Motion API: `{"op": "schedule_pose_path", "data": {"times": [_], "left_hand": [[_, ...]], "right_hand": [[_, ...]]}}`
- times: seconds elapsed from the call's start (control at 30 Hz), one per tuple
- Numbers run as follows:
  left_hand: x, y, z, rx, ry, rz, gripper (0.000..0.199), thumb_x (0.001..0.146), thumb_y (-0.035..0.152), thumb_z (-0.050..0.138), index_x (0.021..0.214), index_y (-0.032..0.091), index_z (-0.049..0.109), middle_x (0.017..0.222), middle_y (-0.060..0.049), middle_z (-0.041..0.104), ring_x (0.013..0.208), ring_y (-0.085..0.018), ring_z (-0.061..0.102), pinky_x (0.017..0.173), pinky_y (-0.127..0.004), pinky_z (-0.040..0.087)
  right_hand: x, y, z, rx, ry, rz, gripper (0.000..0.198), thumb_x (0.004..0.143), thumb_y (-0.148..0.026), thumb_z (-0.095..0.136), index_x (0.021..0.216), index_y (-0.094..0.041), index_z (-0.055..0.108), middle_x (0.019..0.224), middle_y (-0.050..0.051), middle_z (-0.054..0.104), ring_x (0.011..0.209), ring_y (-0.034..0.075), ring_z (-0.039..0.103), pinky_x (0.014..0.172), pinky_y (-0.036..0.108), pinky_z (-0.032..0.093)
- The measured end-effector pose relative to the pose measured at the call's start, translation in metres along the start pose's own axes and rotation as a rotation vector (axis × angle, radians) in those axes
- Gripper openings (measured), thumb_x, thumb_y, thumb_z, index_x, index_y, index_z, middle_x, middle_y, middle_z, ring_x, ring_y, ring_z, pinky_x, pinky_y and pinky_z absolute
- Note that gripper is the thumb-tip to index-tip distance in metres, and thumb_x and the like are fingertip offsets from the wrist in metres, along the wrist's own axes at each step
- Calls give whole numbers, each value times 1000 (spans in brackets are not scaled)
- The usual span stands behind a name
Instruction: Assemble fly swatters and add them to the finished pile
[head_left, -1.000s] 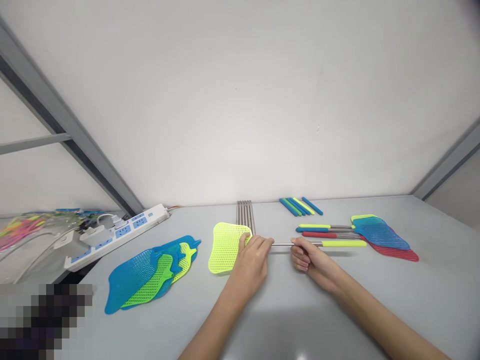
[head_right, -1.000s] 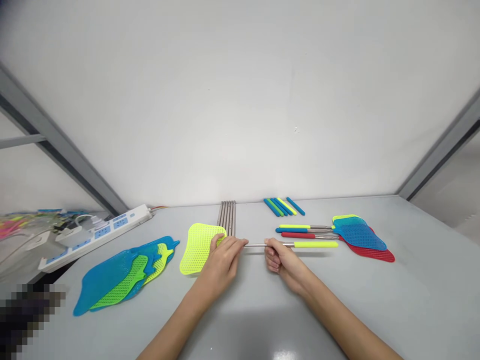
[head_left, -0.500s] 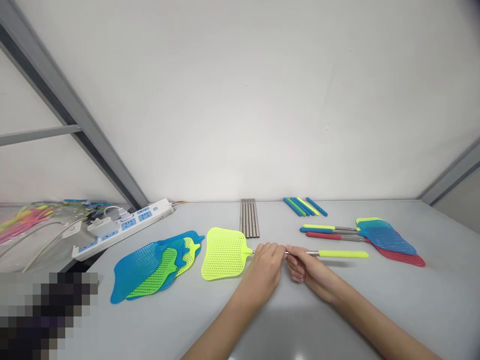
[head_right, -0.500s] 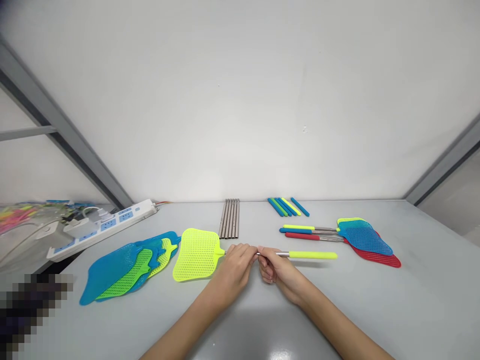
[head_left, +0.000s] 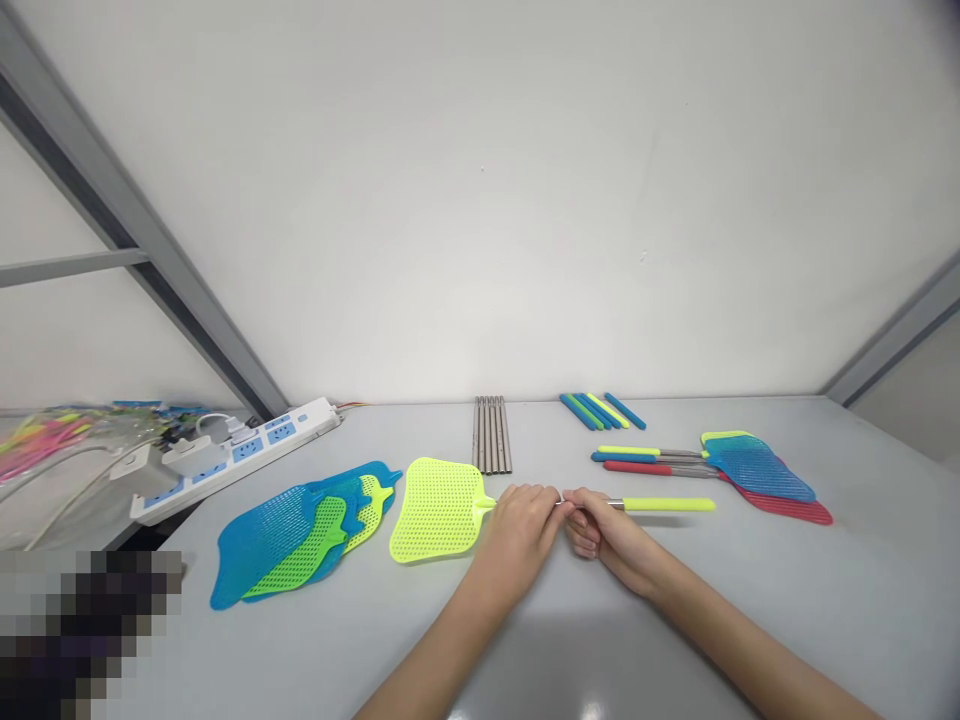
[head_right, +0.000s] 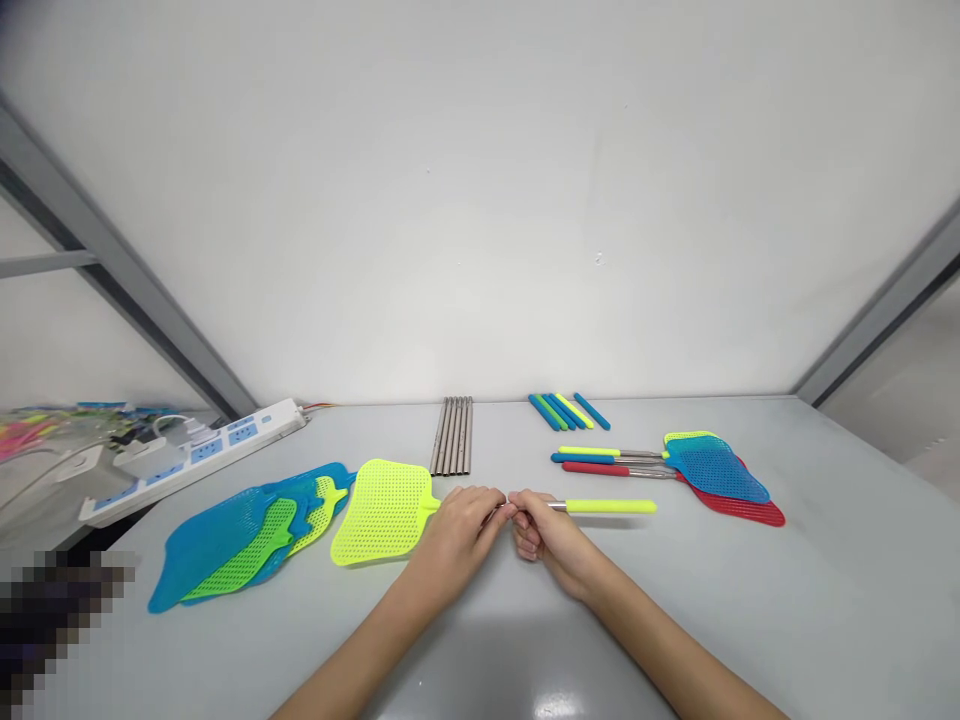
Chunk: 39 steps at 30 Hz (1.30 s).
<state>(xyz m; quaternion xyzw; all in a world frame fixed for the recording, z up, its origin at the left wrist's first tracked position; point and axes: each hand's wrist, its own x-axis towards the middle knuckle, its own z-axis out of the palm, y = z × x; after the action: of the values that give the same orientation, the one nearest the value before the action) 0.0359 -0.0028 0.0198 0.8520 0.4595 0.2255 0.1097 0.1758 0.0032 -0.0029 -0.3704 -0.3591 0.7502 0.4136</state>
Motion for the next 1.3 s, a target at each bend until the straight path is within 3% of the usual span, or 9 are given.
{"op": "schedule_pose_path", "data": {"times": [0.2,0.57,1.03,1.3], "left_hand": [[1,-2,2,-43,9,20,25,86,25,28,76,20,49,74,0,54,72,-13,47,67,-26,33],[0,-1,1,32,23,57,21,83,11,29,84,19,49,74,0,52,71,-14,44,66,-27,32],[1,-3,1,90,73,27,23,86,22,28,83,20,51,75,-1,49,73,-14,43,69,-29,31],[1,-3,-4,79,52,56,24,84,15,30,88,22,53,75,-1,49,73,-14,42,67,-28,31]], "right_hand": [[1,3,0,-31,4,-31,30,74,-27,44,48,-17,35,39,-7,23,37,5,18,41,24,14],[-1,1,1,13,-1,-9,33,76,-37,44,50,-16,38,40,-6,26,38,6,21,42,24,17],[0,0,1,77,6,49,35,73,-42,45,50,-18,35,40,-6,25,39,7,22,42,23,20],[-3,-2,4,-24,-60,-9,43,73,-55,38,52,-17,39,40,-6,29,38,6,24,43,23,20]]}}
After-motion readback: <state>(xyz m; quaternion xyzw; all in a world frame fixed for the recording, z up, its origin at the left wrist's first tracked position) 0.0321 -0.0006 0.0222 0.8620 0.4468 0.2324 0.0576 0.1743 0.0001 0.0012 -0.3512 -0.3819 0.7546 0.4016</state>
